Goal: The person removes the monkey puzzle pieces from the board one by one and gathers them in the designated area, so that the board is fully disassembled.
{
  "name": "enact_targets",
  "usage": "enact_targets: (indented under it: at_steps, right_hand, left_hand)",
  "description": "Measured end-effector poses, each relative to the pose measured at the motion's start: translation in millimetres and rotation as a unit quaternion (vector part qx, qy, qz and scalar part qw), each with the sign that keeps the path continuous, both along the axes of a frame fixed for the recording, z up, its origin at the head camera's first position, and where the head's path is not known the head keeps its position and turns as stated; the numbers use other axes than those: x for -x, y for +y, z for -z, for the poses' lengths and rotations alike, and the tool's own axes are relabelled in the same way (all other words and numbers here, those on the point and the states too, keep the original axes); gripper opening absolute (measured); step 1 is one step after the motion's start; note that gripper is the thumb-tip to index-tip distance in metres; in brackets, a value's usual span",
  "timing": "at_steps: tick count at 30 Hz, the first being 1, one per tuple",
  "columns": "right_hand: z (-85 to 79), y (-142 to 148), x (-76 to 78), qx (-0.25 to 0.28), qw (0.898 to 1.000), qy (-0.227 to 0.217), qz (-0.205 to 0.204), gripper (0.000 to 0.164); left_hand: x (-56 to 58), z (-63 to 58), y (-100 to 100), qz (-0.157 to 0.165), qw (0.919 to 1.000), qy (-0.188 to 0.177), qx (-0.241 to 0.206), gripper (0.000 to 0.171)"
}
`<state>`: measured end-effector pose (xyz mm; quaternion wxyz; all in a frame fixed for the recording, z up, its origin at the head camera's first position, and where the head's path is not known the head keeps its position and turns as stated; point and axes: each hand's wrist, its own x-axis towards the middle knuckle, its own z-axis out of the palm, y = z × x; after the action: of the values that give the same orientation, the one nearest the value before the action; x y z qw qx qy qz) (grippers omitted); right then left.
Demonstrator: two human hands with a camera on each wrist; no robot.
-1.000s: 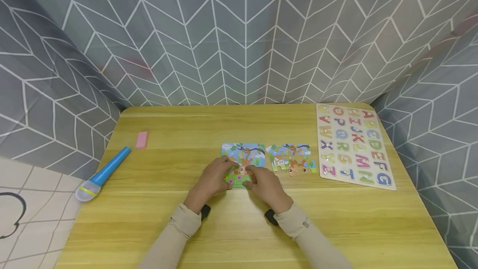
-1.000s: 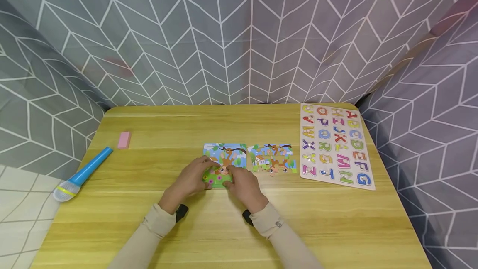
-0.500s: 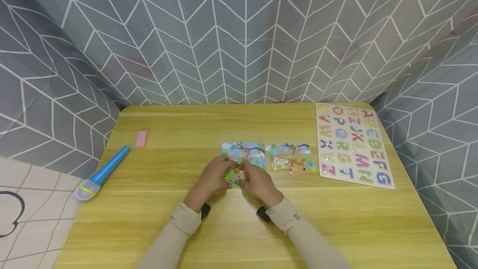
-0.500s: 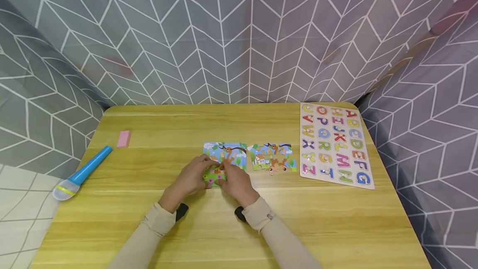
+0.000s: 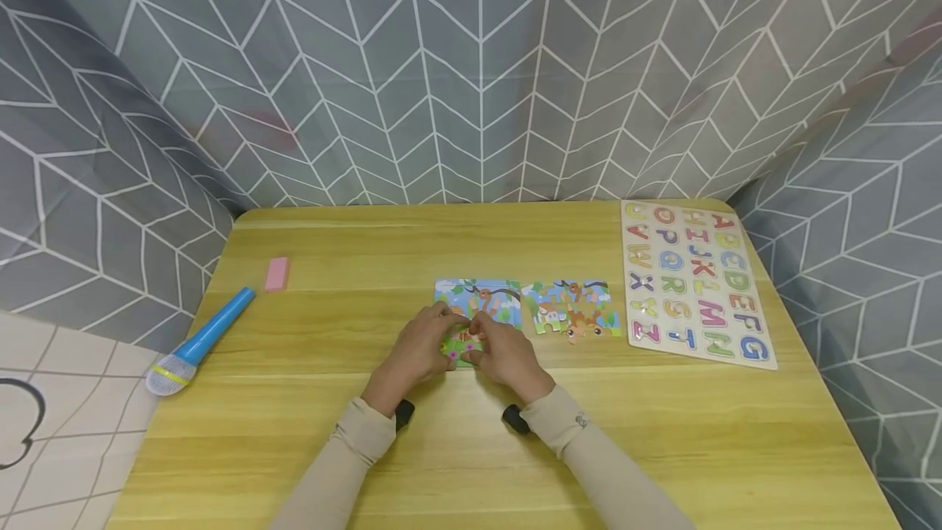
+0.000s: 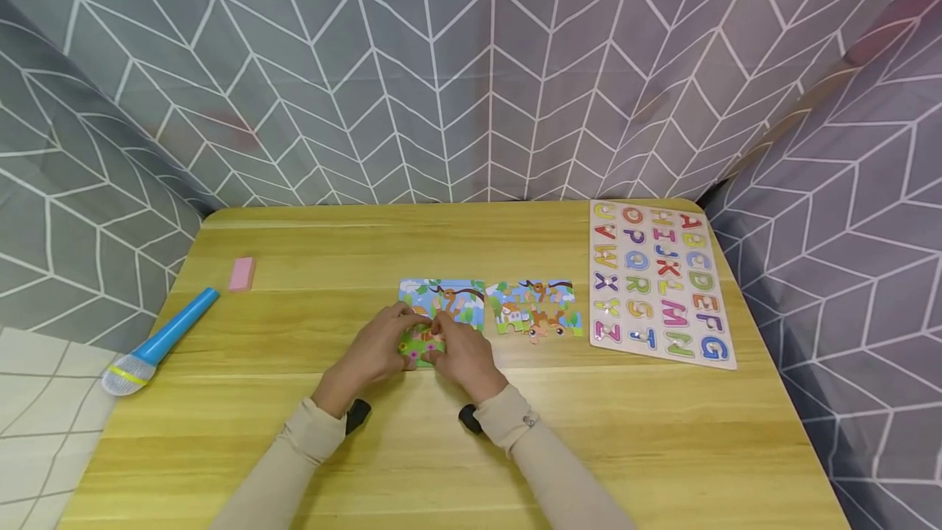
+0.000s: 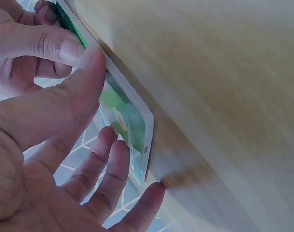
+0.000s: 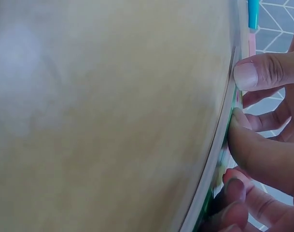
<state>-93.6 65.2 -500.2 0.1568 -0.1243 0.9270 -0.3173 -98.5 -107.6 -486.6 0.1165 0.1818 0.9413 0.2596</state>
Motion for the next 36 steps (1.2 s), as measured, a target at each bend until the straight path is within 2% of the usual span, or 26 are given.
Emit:
enact_targets:
  at_steps: [5, 14, 20, 28, 36]
  right_hand:
    - [-1.6, -0.6, -0.7, 0.004, 1.000, 0.002, 0.011, 0.033]
    - [2.2, -7.8, -3.2, 0.052, 0.998, -0.018, 0.013, 0.039]
    - [3.4, -9.7, -3.1, 0.058, 0.998, -0.019, 0.019, 0.037]
    - [4.4, -8.2, -2.8, 0.068, 0.997, -0.021, 0.013, 0.037]
    - [4.3, -6.9, 0.0, 0.119, 0.992, -0.025, 0.017, 0.023]
  left_hand:
    - [0.5, -0.3, 0.1, 0.000, 1.0000, 0.000, 0.001, 0.068]
    - [1.1, -0.2, 1.1, -0.006, 0.9999, 0.013, 0.004, 0.070]
    - [-0.3, 0.5, 1.5, -0.004, 0.9997, 0.025, 0.005, 0.069]
    - [-1.1, 0.4, 0.6, -0.003, 0.9999, 0.014, -0.001, 0.069]
    - [0.7, 3.2, -0.5, 0.001, 1.0000, 0.009, 0.001, 0.070]
